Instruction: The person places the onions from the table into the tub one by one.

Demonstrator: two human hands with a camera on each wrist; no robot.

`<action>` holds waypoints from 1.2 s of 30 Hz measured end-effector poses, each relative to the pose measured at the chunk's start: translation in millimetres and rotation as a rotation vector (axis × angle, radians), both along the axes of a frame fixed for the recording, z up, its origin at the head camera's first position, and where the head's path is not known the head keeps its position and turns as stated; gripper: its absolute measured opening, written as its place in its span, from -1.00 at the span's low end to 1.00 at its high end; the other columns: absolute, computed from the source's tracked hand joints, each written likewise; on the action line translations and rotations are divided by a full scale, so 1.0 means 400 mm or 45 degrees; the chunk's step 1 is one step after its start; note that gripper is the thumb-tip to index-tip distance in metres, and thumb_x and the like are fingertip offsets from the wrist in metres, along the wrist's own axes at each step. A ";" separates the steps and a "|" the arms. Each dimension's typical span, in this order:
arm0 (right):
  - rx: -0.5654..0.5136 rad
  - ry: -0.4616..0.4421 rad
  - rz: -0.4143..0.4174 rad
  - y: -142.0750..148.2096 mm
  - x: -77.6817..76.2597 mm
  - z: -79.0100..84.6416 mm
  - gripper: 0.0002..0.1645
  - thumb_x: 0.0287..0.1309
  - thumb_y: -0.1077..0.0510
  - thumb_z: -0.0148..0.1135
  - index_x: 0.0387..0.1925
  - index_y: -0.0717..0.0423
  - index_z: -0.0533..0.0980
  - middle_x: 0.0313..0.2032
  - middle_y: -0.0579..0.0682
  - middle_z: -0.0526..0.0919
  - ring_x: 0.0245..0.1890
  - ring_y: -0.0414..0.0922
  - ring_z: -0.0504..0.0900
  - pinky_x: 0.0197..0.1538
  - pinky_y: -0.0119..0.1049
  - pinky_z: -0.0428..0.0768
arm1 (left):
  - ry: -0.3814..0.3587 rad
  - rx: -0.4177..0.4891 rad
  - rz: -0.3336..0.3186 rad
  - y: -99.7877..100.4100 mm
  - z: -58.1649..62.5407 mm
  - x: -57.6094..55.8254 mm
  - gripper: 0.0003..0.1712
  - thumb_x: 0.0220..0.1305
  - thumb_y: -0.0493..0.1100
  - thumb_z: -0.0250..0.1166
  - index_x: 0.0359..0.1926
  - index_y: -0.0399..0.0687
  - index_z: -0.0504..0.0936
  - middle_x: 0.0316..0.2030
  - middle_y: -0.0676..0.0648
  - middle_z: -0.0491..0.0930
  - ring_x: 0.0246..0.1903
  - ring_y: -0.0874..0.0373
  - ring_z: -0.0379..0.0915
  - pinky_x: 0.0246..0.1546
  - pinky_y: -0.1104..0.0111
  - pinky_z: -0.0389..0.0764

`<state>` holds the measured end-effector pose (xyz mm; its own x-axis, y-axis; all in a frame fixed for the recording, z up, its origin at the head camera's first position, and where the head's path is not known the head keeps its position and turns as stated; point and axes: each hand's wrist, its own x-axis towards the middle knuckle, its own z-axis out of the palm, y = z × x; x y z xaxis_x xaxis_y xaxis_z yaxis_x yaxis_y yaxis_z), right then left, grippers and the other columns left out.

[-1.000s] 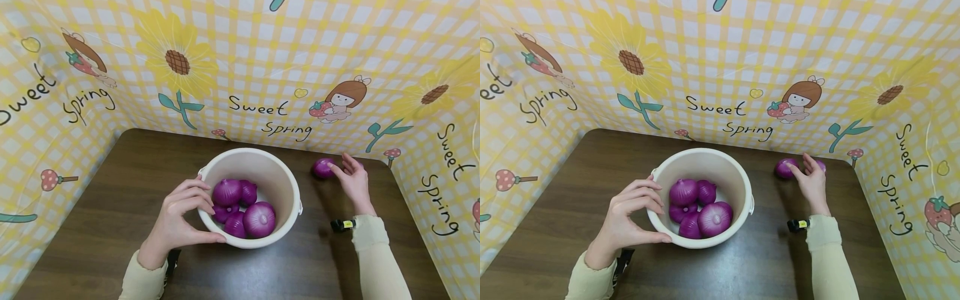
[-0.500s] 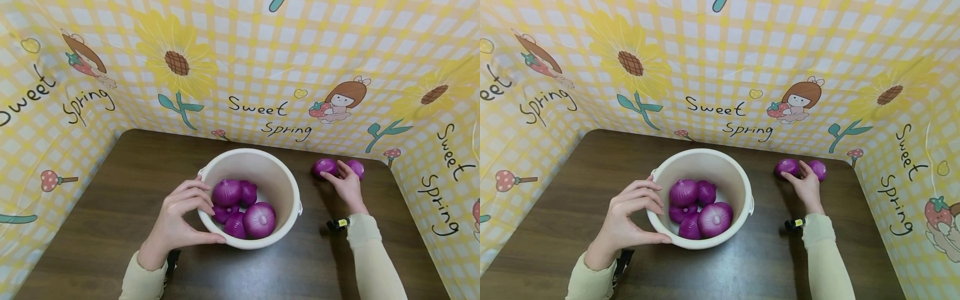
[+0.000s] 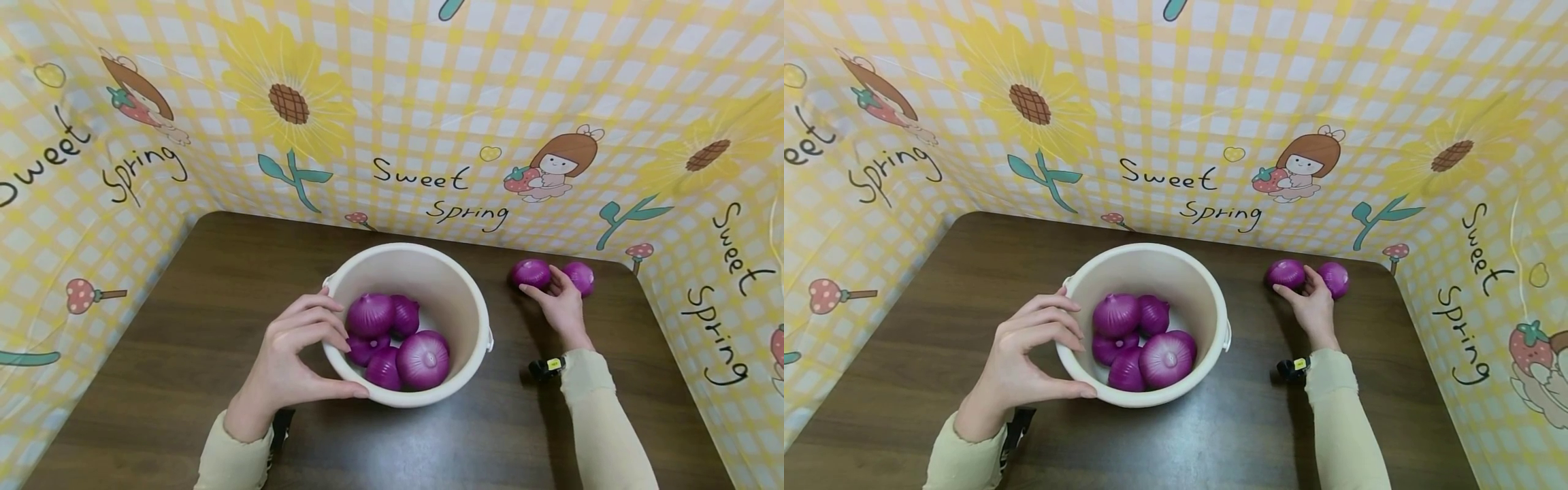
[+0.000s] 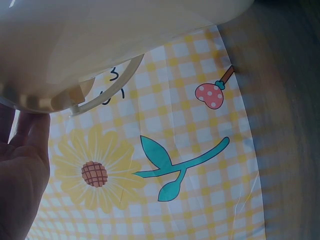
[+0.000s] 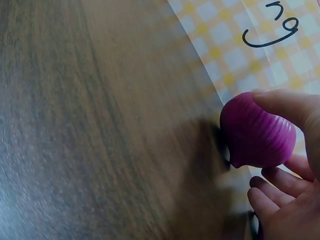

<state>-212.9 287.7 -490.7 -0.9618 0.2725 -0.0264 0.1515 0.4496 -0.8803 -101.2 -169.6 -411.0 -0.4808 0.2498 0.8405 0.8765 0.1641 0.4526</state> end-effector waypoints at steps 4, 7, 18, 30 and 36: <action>-0.036 0.015 -0.032 -0.003 -0.001 -0.007 0.06 0.18 0.02 0.51 0.54 0.21 0.14 0.43 0.31 0.28 0.39 0.15 0.34 0.44 0.00 0.36 | -0.004 0.002 0.001 0.000 0.001 0.001 -0.44 -0.23 0.26 0.71 -0.48 -0.01 0.65 -0.43 0.01 0.63 -0.09 -0.05 0.51 0.38 -0.08 0.35; -0.064 0.019 -0.050 -0.003 0.000 -0.011 0.05 0.19 0.01 0.50 0.54 0.20 0.15 0.43 0.31 0.27 0.39 0.15 0.33 0.43 0.01 0.36 | -0.007 0.002 0.000 0.000 0.001 0.001 -0.44 -0.23 0.26 0.71 -0.48 -0.01 0.65 -0.43 0.01 0.63 -0.09 -0.05 0.51 0.38 -0.08 0.35; -0.113 -0.007 -0.107 -0.002 -0.003 -0.016 0.06 0.18 -0.11 0.50 0.54 0.15 0.18 0.45 0.25 0.27 0.42 0.11 0.31 0.47 -0.01 0.31 | -0.004 0.004 0.008 0.000 0.002 0.002 -0.43 -0.26 0.27 0.71 -0.48 -0.01 0.65 -0.44 0.02 0.63 -0.09 -0.06 0.52 0.38 -0.06 0.37; -0.112 0.004 -0.138 -0.010 -0.007 -0.013 0.03 0.20 -0.11 0.48 0.53 0.13 0.20 0.44 0.24 0.29 0.41 0.12 0.32 0.46 -0.01 0.32 | 0.003 0.002 0.004 0.001 0.003 0.001 -0.44 -0.24 0.26 0.71 -0.49 -0.01 0.65 -0.44 0.01 0.62 -0.11 -0.05 0.51 0.38 -0.08 0.36; -0.122 0.025 -0.156 -0.009 -0.004 -0.016 0.01 0.17 -0.11 0.51 0.51 0.11 0.25 0.41 0.23 0.34 0.38 0.09 0.37 0.44 -0.05 0.36 | -0.004 0.000 0.004 0.000 0.001 0.002 -0.44 -0.24 0.25 0.71 -0.48 -0.01 0.65 -0.43 0.01 0.62 -0.10 -0.06 0.51 0.37 -0.09 0.35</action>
